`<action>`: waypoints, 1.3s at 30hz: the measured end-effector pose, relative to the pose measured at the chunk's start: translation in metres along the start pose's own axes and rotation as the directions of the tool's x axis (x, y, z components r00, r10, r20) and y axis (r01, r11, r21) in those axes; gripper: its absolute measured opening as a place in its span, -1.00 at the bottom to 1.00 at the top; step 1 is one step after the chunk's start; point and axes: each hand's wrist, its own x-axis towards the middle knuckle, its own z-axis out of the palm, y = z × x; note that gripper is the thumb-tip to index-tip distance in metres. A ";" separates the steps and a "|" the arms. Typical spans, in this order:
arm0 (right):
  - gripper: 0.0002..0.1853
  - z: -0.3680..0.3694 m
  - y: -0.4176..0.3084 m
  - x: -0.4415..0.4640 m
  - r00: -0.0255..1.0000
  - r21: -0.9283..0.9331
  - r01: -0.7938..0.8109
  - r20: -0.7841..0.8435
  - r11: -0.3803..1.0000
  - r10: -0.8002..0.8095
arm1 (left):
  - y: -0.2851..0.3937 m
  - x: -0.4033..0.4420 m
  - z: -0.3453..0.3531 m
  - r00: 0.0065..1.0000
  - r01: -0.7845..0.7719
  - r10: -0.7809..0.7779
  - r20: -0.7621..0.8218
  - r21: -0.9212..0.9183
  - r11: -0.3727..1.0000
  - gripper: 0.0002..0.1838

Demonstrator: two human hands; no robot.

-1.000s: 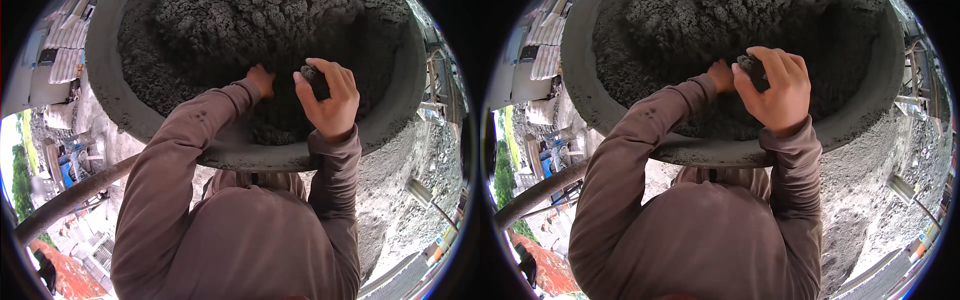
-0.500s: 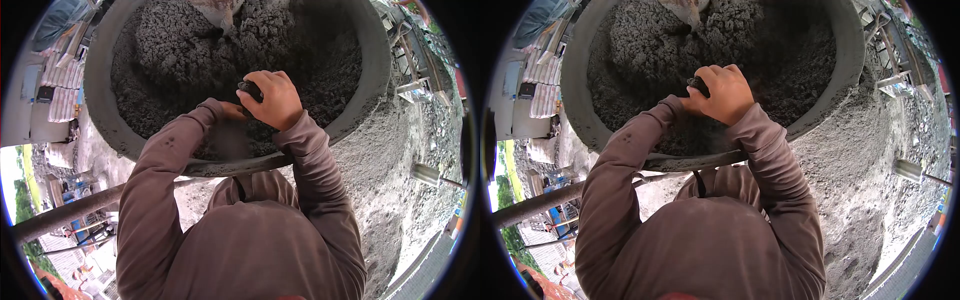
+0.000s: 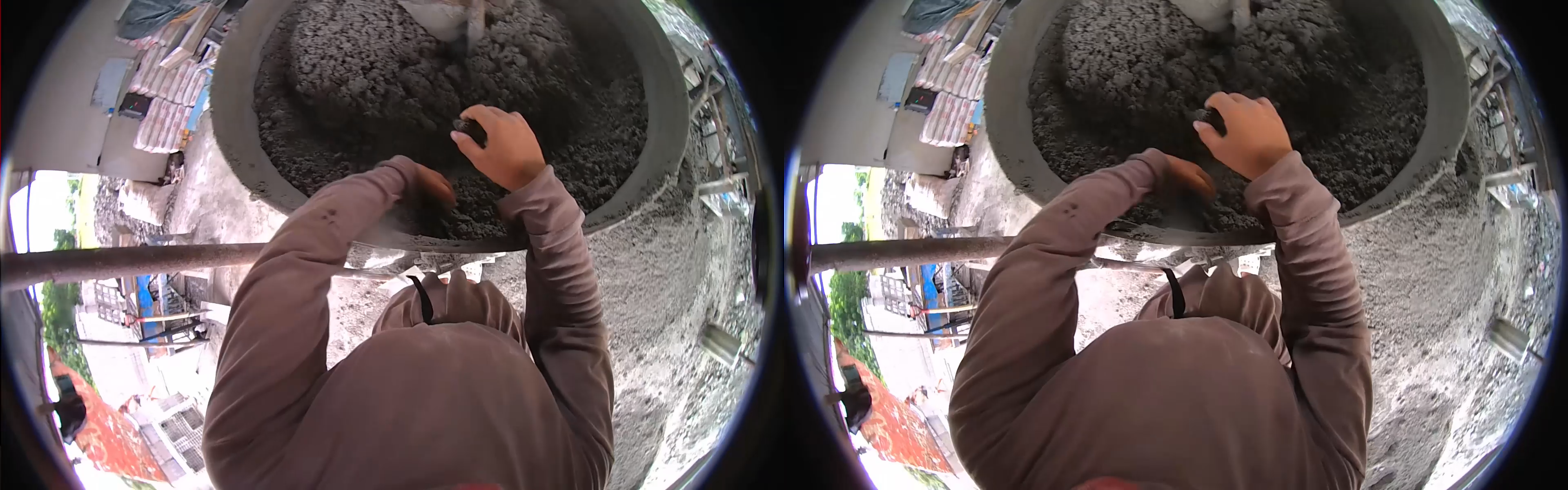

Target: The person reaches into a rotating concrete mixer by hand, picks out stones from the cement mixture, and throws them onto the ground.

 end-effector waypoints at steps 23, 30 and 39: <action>-0.76 0.026 -0.027 -0.008 0.357 -0.211 0.200 0.925 0.957 0.130 | 0.091 -0.214 0.051 0.722 -0.071 -0.134 -0.679 -0.266 0.961 -0.60; -0.63 0.087 -0.011 -0.015 0.002 -0.044 0.462 0.999 0.886 0.048 | 0.086 -0.217 0.062 0.652 0.051 -0.214 -0.727 -0.240 0.969 -0.62; -0.61 0.112 0.021 -0.049 0.104 0.072 0.269 0.989 0.960 -0.104 | 0.059 -0.228 0.067 0.535 -0.161 0.114 -0.837 0.032 0.986 -0.64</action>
